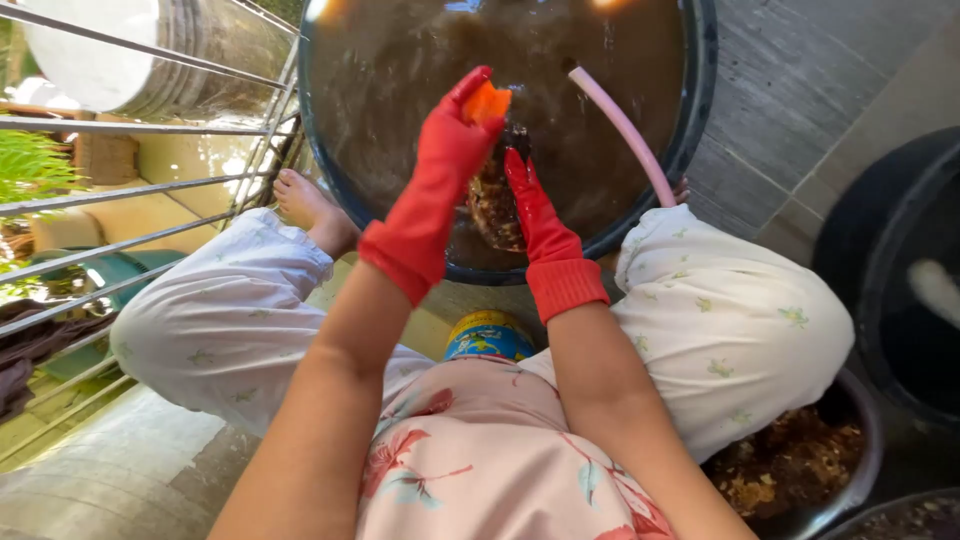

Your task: A person wearing red gloves scrubs a large root vegetable with a brush in a tub of water.

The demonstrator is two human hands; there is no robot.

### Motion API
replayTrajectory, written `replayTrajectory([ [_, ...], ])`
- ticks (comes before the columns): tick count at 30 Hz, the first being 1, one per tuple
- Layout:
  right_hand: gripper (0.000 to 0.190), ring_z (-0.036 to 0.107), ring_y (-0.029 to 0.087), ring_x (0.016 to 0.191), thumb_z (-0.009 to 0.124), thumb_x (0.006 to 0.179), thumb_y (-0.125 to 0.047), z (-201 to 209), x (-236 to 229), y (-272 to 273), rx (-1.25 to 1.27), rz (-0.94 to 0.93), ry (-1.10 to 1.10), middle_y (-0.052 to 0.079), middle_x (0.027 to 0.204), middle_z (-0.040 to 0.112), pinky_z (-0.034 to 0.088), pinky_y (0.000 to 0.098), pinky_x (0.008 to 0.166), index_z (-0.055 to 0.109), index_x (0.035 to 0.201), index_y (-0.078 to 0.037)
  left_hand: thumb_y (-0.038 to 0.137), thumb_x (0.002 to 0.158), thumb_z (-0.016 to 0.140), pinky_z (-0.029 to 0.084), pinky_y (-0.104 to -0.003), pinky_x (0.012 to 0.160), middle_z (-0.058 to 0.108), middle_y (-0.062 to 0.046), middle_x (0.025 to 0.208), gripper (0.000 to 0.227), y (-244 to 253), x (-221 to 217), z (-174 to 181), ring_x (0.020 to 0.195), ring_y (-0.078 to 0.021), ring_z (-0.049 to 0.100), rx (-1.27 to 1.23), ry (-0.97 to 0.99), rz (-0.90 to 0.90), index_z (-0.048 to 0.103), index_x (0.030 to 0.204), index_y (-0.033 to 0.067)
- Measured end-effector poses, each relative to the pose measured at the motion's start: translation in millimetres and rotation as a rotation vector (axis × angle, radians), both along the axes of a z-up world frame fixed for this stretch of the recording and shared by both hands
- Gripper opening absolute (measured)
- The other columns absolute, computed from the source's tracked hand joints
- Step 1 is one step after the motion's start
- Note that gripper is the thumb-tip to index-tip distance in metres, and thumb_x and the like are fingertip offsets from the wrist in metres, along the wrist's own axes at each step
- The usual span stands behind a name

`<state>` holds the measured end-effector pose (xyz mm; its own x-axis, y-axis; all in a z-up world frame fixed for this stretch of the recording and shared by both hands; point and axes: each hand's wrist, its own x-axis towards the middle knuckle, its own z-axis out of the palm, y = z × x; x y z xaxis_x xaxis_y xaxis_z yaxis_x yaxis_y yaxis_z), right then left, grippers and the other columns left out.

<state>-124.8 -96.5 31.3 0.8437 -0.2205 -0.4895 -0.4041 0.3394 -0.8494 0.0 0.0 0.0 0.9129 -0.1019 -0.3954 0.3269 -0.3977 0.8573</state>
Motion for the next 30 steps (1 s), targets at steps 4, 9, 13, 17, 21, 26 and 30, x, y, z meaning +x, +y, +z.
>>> replayTrajectory([
  [4, 0.068, 0.039, 0.024, 0.15, 0.063, 0.104, -0.048, -28, 12, 3, -0.136, 0.085, -0.009, 0.013, 0.163, 0.039, 0.026, 0.0373, 0.13, 0.043, 0.157, -0.009, 0.022, 0.083, 0.088, 0.056, -0.034, 0.108, 0.069, -0.008, 0.137, 0.068, 30, 38, -50, 0.126, -0.0273, 0.067, 0.039, 0.053, 0.0, 0.06, 0.141, 0.0448],
  [9, 0.076, 0.046, 0.023, 0.146, 0.066, 0.094, -0.055, 61, 17, 2, 0.186, -0.14, 0.171, 0.009, 0.159, 0.046, 0.03, 0.0378, 0.129, 0.049, 0.152, -0.009, 0.011, 0.086, 0.087, 0.048, -0.046, 0.117, 0.065, -0.014, 0.141, 0.063, 23, -46, 3, 0.134, -0.0348, 0.058, -0.161, -0.377, -0.055, 0.063, 0.143, 0.0247],
  [13, 0.082, 0.041, 0.02, 0.149, 0.058, 0.095, -0.064, -21, 13, -14, 0.997, -0.464, 0.238, 0.003, 0.164, 0.038, 0.029, 0.039, 0.13, 0.041, 0.159, -0.015, 0.018, 0.096, 0.074, 0.054, -0.039, 0.111, 0.068, -0.004, 0.138, 0.063, 12, -54, 60, 0.121, -0.0304, 0.069, 0.081, -0.033, -0.09, 0.051, 0.147, 0.0468],
  [17, 0.082, 0.062, 0.027, 0.123, 0.07, 0.08, -0.064, -8, 20, -19, 0.677, -0.047, 0.379, 0.013, 0.136, 0.064, 0.046, 0.0399, 0.113, 0.058, 0.141, -0.011, 0.016, 0.086, 0.075, 0.057, -0.033, 0.103, 0.073, -0.005, 0.128, 0.063, 11, -3, 12, 0.114, -0.0228, 0.07, 0.027, -0.004, -0.03, 0.057, 0.141, 0.0406],
  [21, 0.091, 0.058, 0.028, 0.13, 0.07, 0.073, -0.057, -6, 8, -15, 0.935, -0.102, 0.521, 0.015, 0.145, 0.06, 0.046, 0.0419, 0.117, 0.053, 0.147, -0.006, 0.009, 0.081, 0.065, 0.058, -0.021, 0.093, 0.078, 0.0, 0.116, 0.06, 22, 12, -38, 0.1, -0.0078, 0.073, -0.093, 0.05, 0.071, 0.064, 0.138, 0.0265],
  [26, 0.065, 0.067, 0.027, 0.118, 0.082, 0.085, -0.042, 50, 0, 10, 0.738, -0.186, 0.376, 0.013, 0.131, 0.066, 0.051, 0.0392, 0.111, 0.059, 0.138, -0.013, 0.035, 0.09, 0.07, 0.051, -0.047, 0.112, 0.067, -0.02, 0.134, 0.074, 75, -43, -82, 0.124, -0.0387, 0.065, 0.334, -0.009, 0.042, 0.035, 0.155, 0.0453],
  [30, 0.064, 0.065, 0.028, 0.118, 0.085, 0.086, -0.031, -13, -23, 11, 0.725, -0.238, 0.335, 0.016, 0.131, 0.064, 0.049, 0.0403, 0.109, 0.056, 0.139, -0.012, 0.032, 0.092, 0.069, 0.052, -0.054, 0.108, 0.069, -0.033, 0.121, 0.085, 103, -97, -103, 0.121, -0.0476, 0.064, 0.304, 0.012, 0.145, 0.024, 0.163, 0.0311],
])
